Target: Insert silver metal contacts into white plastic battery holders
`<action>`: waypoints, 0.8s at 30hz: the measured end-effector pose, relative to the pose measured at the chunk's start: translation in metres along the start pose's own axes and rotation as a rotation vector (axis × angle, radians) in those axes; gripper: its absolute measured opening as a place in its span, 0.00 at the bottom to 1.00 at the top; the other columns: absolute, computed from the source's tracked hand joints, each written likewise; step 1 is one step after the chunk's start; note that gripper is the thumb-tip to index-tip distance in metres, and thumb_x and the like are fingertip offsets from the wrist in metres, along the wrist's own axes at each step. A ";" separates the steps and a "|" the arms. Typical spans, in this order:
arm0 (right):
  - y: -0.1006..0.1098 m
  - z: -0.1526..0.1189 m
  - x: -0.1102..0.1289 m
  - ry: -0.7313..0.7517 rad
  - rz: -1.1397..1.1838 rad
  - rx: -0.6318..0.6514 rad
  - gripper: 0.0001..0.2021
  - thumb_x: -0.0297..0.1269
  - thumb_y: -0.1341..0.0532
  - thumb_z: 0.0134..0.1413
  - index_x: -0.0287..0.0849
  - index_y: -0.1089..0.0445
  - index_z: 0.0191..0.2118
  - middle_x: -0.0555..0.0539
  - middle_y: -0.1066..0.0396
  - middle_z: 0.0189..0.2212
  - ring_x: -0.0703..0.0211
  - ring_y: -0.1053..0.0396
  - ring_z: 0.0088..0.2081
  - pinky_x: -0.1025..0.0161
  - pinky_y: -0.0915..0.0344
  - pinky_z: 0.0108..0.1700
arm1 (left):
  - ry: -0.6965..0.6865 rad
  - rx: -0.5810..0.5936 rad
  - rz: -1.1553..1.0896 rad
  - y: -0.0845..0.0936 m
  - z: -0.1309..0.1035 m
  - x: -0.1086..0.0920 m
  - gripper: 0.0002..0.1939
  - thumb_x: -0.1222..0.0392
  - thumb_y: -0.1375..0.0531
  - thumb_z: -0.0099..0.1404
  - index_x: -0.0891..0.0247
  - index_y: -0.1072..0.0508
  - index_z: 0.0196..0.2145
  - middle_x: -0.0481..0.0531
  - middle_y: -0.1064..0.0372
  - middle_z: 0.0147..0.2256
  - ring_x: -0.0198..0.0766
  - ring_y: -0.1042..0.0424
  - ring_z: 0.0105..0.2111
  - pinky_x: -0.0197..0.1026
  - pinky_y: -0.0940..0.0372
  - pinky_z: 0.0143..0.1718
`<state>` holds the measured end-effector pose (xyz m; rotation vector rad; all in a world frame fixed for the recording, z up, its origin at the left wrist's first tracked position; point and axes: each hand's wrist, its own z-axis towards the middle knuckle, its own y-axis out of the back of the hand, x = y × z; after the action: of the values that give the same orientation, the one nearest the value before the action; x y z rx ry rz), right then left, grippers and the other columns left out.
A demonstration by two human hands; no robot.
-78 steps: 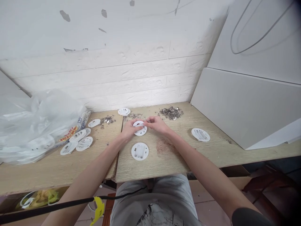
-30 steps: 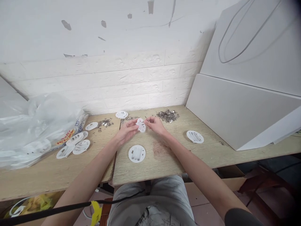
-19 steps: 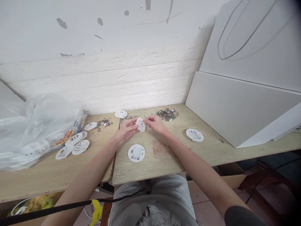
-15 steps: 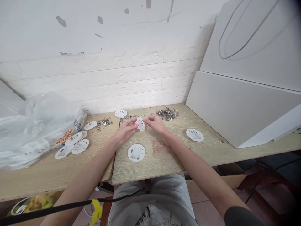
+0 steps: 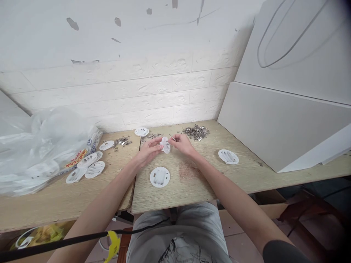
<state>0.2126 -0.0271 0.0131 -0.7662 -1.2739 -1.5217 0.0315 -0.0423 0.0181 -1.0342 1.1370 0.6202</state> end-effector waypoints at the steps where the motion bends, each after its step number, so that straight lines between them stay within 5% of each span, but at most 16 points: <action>1: 0.000 0.000 0.000 0.009 -0.010 0.005 0.09 0.39 0.42 0.46 0.38 0.33 0.25 0.53 0.39 0.18 0.66 0.43 0.22 0.67 0.49 0.25 | -0.001 -0.003 -0.004 0.000 0.000 0.000 0.19 0.68 0.34 0.52 0.65 0.26 0.43 0.57 0.28 0.44 0.42 0.29 0.45 0.47 0.39 0.52; 24: -0.008 0.000 -0.004 0.037 -0.009 0.030 0.11 0.39 0.47 0.53 0.43 0.44 0.23 0.54 0.41 0.16 0.66 0.44 0.21 0.68 0.49 0.24 | 0.025 0.005 -0.083 -0.004 0.000 -0.001 0.16 0.67 0.37 0.56 0.67 0.27 0.45 0.58 0.28 0.44 0.42 0.29 0.45 0.49 0.37 0.53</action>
<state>0.2063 -0.0266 0.0067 -0.7102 -1.2718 -1.5138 0.0341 -0.0435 0.0205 -1.0826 1.1111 0.5395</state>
